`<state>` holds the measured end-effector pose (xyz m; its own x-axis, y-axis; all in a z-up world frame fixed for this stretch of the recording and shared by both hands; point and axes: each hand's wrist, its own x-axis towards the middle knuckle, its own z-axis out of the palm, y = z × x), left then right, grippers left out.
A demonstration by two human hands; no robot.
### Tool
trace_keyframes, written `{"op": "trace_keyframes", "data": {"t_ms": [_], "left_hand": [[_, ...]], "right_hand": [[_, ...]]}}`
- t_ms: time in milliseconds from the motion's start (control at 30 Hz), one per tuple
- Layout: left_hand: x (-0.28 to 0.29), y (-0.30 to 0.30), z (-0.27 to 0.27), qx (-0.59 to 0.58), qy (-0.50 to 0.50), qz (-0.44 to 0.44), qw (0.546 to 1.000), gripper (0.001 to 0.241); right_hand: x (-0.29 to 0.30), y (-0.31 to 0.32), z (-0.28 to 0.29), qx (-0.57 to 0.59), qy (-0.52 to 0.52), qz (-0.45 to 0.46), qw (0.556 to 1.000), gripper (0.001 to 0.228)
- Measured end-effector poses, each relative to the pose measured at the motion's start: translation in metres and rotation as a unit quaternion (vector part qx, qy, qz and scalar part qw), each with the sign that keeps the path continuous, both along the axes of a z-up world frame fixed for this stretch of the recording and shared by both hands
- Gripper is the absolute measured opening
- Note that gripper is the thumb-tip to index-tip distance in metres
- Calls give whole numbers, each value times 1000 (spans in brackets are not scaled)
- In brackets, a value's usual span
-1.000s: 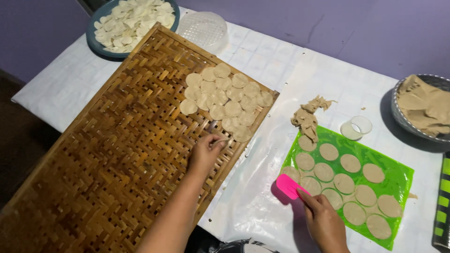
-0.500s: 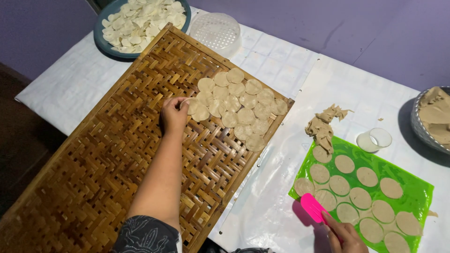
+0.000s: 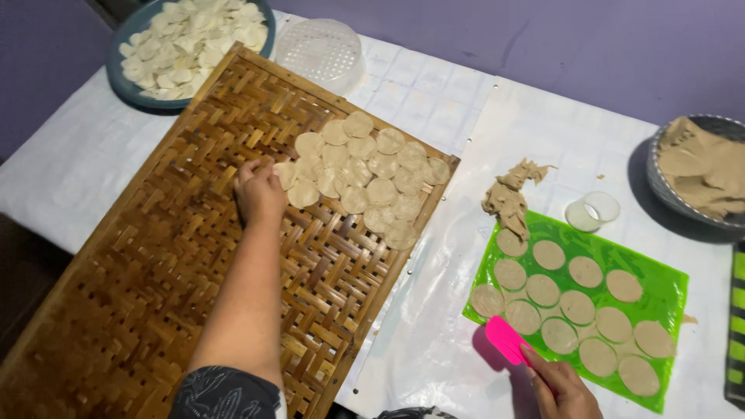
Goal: Rolling out dough and using a round mold to cut out small dough discs for baking.
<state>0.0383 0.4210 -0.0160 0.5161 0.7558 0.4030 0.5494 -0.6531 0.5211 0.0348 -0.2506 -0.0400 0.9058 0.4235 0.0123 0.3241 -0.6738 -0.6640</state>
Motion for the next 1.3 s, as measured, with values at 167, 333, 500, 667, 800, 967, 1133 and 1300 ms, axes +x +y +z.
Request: {"op": "trace_keyframes", "data": {"t_ms": [167, 333, 500, 667, 800, 967, 1133, 1300], "left_hand": [[-12, -37, 21, 1, 4, -24, 1000, 59], [-22, -159, 57, 30, -5, -141, 990, 67], [-42, -287, 52, -67, 174, -292, 938, 82], [-60, -351, 16, 38, 301, -312, 901, 103], [-63, -365, 33, 80, 441, -291, 846, 111], [-68, -376, 52, 128, 522, -304, 786, 116], [-78, -386, 56, 128, 528, -341, 767, 108], [-90, -398, 64, 65, 517, -396, 756, 78]], "right_hand": [[-19, 21, 78, -87, 57, -128, 986, 43], [-10, -15, 89, -93, 23, -260, 961, 34], [2, -70, 79, -210, 5, -393, 895, 30], [10, -96, 70, -294, 21, -420, 858, 30], [15, -104, 67, -335, 7, -395, 855, 28], [22, -114, 63, -333, -30, -361, 870, 26], [31, -117, 73, -341, -56, -337, 876, 24], [36, -120, 71, -342, -62, -316, 883, 22]]}}
